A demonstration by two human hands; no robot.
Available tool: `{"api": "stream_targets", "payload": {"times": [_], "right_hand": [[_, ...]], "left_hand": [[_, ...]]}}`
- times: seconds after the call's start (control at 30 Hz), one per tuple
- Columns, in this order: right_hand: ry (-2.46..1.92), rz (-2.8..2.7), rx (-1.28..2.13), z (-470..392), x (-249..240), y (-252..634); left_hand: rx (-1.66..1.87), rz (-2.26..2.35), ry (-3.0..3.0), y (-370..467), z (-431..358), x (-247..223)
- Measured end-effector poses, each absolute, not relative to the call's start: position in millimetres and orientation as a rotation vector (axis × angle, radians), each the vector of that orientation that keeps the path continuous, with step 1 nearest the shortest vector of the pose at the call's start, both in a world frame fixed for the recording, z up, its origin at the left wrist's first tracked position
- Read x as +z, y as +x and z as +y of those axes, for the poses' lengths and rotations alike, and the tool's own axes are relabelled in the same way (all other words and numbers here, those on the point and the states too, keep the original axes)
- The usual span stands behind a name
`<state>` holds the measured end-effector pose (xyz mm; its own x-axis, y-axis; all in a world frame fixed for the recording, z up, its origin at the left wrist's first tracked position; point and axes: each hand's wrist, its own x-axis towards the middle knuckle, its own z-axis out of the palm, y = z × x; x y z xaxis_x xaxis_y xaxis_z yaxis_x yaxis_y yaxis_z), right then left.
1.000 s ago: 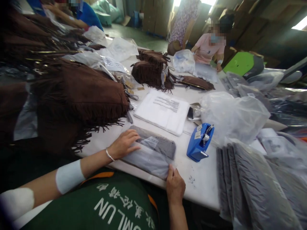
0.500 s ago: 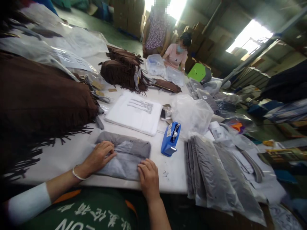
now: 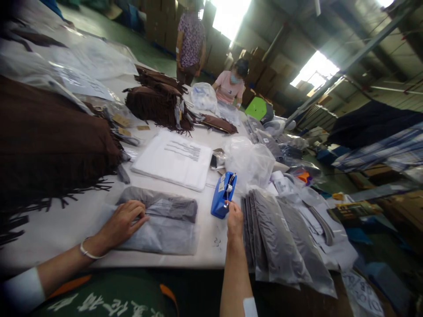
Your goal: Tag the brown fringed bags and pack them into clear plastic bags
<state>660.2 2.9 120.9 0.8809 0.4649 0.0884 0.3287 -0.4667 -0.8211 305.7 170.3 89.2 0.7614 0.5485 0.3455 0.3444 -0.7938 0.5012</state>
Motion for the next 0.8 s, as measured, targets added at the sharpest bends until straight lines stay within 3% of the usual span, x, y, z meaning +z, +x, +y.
{"api": "stream_targets", "payload": {"times": [0.2,0.37,0.63,0.8], "right_hand": [[-2.102,-0.477,0.027,-22,105,623],[-2.193,-0.550,-0.078,-34,97,644],[-2.064,-0.624,0.214,-5,124,668],[-1.978,-0.567,0.057,-1,121,629]], "left_hand": [[0.692,0.689,2.541,306,171,89],[0.694,0.685,2.543,305,171,85],[0.716,0.672,2.535,305,171,87],[0.701,0.686,2.530,306,171,89]]}}
